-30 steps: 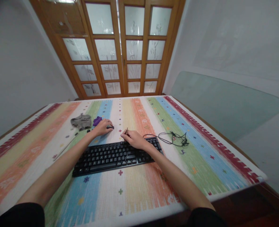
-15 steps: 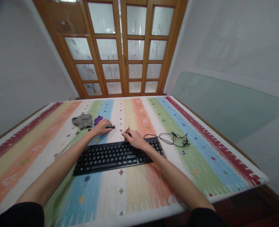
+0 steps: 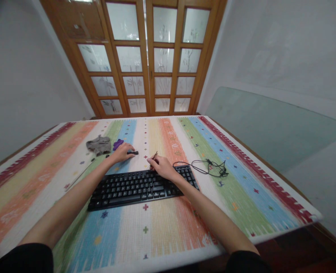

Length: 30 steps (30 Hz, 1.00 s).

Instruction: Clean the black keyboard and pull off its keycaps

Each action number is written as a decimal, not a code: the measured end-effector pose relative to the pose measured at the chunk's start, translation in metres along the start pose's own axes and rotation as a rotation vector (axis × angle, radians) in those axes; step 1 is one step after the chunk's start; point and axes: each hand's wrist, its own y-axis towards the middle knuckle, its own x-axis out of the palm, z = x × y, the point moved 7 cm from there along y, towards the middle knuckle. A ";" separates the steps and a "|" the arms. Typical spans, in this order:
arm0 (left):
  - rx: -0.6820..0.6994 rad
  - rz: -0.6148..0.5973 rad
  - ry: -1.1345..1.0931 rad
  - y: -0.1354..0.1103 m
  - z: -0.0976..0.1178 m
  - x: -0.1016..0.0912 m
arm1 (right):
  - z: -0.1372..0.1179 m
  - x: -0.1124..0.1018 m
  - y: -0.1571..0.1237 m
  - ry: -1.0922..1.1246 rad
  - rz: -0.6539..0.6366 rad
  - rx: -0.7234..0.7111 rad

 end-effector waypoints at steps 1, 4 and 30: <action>-0.005 -0.004 -0.001 0.000 0.000 -0.001 | 0.001 0.000 0.000 0.013 -0.001 0.012; -0.018 -0.017 -0.006 -0.004 -0.002 -0.004 | 0.006 0.001 0.001 0.044 0.002 0.034; -0.035 0.031 -0.034 -0.032 -0.011 -0.020 | 0.001 -0.001 -0.011 0.001 0.031 -0.016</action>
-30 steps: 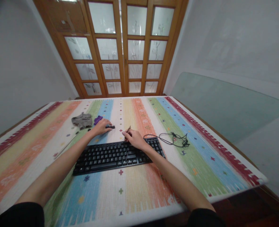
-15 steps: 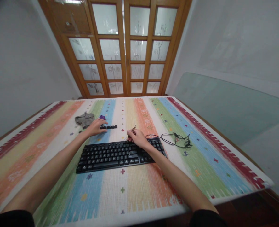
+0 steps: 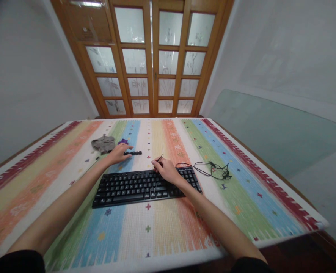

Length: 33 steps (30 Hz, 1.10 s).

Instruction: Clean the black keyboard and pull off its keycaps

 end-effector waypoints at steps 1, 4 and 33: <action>-0.002 -0.006 0.002 0.002 0.001 0.001 | 0.000 0.000 0.000 -0.012 0.001 0.000; -0.005 -0.018 0.007 0.006 0.003 0.005 | -0.001 0.000 0.000 -0.037 -0.003 0.002; -0.044 -0.057 0.001 0.011 -0.004 0.016 | 0.015 -0.001 0.002 0.101 0.028 0.110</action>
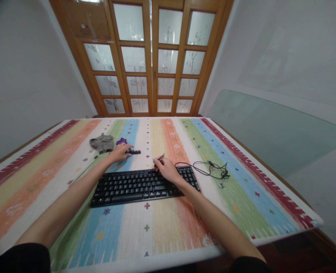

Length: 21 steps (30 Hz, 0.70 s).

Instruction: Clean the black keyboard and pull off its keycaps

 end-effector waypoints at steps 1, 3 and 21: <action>0.001 0.001 -0.004 0.000 0.000 0.000 | 0.004 0.000 0.002 0.027 -0.001 0.035; 0.003 0.005 -0.011 0.000 0.000 0.000 | 0.010 0.000 0.004 0.060 -0.008 0.079; -0.023 -0.003 -0.006 -0.002 0.000 -0.002 | -0.030 0.013 -0.005 -0.292 -0.068 -0.141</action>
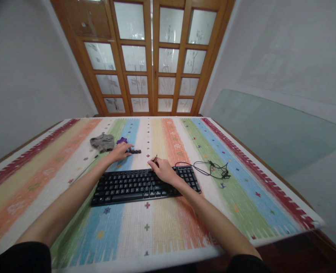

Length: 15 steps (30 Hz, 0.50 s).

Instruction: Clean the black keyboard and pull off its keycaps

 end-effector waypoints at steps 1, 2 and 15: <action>0.003 0.002 0.004 0.000 0.000 -0.001 | 0.000 0.000 0.001 -0.018 -0.006 -0.012; 0.008 0.008 0.007 -0.001 0.000 -0.002 | -0.002 0.001 0.001 -0.044 -0.018 -0.041; 0.287 0.040 -0.194 -0.052 0.060 -0.010 | -0.014 0.010 0.036 -0.278 -0.234 -0.160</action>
